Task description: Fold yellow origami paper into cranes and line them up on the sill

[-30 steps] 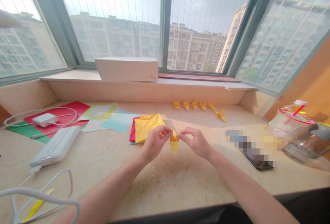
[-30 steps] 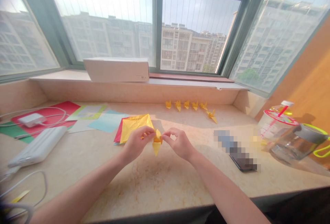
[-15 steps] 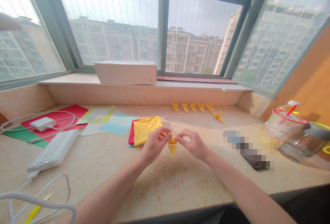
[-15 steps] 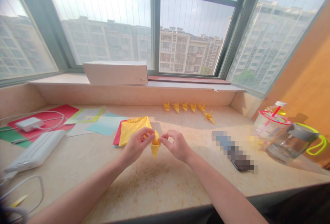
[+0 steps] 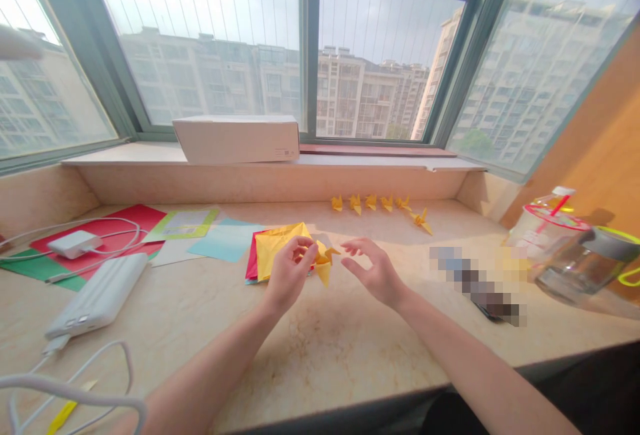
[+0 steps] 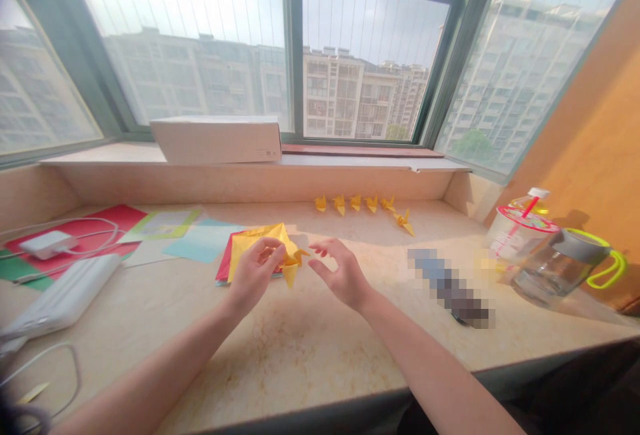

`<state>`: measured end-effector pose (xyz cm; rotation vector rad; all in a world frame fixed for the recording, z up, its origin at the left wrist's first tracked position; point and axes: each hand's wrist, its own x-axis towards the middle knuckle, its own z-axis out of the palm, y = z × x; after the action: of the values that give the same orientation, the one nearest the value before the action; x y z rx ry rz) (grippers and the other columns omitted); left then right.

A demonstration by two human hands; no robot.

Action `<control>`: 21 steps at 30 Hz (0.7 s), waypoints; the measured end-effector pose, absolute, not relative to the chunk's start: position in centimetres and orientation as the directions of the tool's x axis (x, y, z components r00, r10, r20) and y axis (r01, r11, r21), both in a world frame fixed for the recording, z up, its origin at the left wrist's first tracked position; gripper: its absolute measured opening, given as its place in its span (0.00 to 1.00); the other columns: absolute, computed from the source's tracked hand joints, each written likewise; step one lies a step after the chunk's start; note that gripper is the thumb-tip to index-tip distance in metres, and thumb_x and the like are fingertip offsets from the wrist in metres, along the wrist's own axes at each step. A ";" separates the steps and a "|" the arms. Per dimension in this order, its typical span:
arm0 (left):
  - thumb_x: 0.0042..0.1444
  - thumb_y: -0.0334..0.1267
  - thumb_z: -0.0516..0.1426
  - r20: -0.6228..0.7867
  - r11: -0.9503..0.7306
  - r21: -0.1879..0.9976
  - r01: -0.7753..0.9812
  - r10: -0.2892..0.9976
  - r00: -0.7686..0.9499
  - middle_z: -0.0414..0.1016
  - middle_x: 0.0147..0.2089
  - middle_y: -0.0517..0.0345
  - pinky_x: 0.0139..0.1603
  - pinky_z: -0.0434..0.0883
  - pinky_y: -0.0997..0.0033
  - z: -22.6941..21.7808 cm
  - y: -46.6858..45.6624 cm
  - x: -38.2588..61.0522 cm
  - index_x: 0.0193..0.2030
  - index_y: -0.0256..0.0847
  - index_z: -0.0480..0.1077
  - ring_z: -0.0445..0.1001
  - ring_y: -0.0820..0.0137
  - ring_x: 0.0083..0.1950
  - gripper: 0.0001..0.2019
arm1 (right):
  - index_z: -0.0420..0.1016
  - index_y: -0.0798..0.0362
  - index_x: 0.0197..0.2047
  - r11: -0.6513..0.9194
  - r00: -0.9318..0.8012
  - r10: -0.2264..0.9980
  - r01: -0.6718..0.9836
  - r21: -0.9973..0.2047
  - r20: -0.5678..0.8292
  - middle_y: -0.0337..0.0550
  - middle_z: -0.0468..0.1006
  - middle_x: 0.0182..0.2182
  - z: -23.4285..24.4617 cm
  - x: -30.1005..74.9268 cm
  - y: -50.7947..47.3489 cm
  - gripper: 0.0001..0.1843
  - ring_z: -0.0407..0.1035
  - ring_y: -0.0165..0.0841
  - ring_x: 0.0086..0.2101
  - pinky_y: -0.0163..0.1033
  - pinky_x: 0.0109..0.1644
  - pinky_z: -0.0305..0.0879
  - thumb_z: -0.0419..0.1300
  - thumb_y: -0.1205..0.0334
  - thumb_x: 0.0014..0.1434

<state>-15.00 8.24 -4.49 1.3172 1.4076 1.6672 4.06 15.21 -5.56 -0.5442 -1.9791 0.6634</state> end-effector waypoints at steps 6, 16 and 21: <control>0.55 0.44 0.61 0.300 -0.298 0.952 0.066 0.873 -0.384 0.70 0.29 0.64 0.31 0.71 0.75 -4.2 8.2 -14.9 0.40 0.39 0.67 0.72 0.75 0.27 0.12 | 0.73 0.47 0.51 0.834 -0.638 0.429 0.008 -0.552 0.639 0.39 0.76 0.32 -5.7 4.0 14.0 0.17 0.69 0.32 0.32 0.41 0.43 0.67 0.65 0.56 0.59; 0.56 0.43 0.60 0.337 -0.322 0.941 0.103 0.919 -0.203 0.71 0.29 0.61 0.29 0.70 0.76 -4.1 7.6 -14.1 0.41 0.37 0.70 0.72 0.75 0.28 0.12 | 0.78 0.51 0.38 0.699 -0.450 0.652 0.044 -0.714 0.610 0.45 0.79 0.37 -4.9 3.4 14.1 0.07 0.72 0.35 0.37 0.41 0.43 0.68 0.60 0.60 0.61; 0.63 0.47 0.52 0.397 -0.387 0.918 0.088 0.894 -0.210 0.69 0.30 0.62 0.20 0.63 0.80 -3.7 7.1 -14.3 0.49 0.39 0.66 0.64 0.80 0.21 0.14 | 0.78 0.53 0.37 0.241 -0.389 0.873 -0.183 -0.953 0.295 0.42 0.80 0.31 -4.4 3.9 15.3 0.09 0.72 0.32 0.32 0.39 0.40 0.68 0.64 0.57 0.55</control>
<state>-14.30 7.14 -3.67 1.4247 1.1917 1.6636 3.86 15.31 -4.43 -0.6738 -1.5260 1.3445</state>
